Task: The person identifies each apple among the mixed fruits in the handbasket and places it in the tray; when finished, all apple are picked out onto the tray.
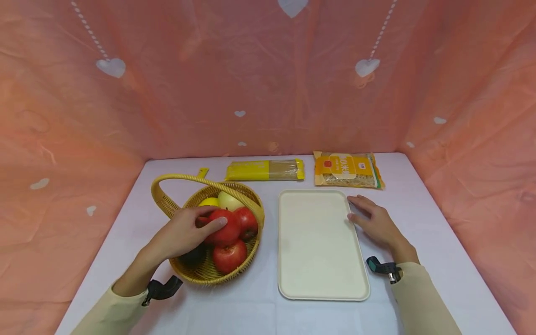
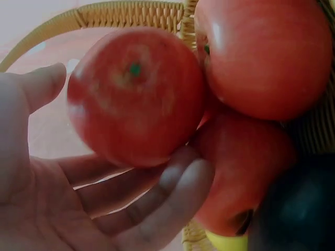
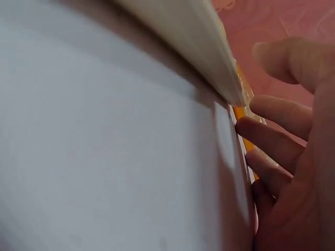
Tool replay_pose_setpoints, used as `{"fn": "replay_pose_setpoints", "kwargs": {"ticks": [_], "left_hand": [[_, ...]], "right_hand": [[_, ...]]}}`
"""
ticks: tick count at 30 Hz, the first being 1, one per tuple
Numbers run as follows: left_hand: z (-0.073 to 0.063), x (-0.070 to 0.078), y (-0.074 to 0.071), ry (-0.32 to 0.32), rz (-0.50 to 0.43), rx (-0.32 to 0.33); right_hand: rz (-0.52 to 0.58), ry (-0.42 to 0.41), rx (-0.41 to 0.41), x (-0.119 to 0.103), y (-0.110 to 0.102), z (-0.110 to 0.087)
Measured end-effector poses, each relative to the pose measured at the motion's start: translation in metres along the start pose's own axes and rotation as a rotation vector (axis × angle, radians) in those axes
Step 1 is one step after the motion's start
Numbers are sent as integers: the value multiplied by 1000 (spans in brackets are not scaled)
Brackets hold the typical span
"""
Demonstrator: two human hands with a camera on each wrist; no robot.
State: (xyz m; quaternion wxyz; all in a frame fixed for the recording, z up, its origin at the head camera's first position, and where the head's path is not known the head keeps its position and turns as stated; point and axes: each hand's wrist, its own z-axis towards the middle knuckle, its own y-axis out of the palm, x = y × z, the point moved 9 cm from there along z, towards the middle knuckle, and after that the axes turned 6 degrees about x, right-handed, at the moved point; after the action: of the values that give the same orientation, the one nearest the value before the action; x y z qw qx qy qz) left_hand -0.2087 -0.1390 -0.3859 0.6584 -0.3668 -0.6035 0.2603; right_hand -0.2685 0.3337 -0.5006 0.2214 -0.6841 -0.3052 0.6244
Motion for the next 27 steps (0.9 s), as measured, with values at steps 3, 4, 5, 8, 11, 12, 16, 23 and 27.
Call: {"fn": "replay_pose_setpoints", "kwargs": {"ticks": [3,4,5,8,11,12,16,23,27], "left_hand": [[2,3,4,-6,26,7],[2,4,5,-8,29,5],[2,5,5,-9,28,3],[2,7,5,1,14,-9],[1,8,4,23,-18,-38],[1,8,4,29,-32,-51],[-2,5,1,40,-86,-95],[-7,1,-4,104,-133,-98],[-12,-2,-6,143,-223,-85]], "right_hand": [[-5,-2,12,4,2,-1],[-9,-7,14,4,2,-1],[-14,-13,15,4,3,-1],[-27,-39,23,3,4,-2],[-42,-67,33,-1,3,-2],[-48,-79,34,-3,2,-1],[-69,-110,28,-5,1,1],[-45,-74,2,-2,-1,1],[-33,-66,-9,-2,1,3]]}}
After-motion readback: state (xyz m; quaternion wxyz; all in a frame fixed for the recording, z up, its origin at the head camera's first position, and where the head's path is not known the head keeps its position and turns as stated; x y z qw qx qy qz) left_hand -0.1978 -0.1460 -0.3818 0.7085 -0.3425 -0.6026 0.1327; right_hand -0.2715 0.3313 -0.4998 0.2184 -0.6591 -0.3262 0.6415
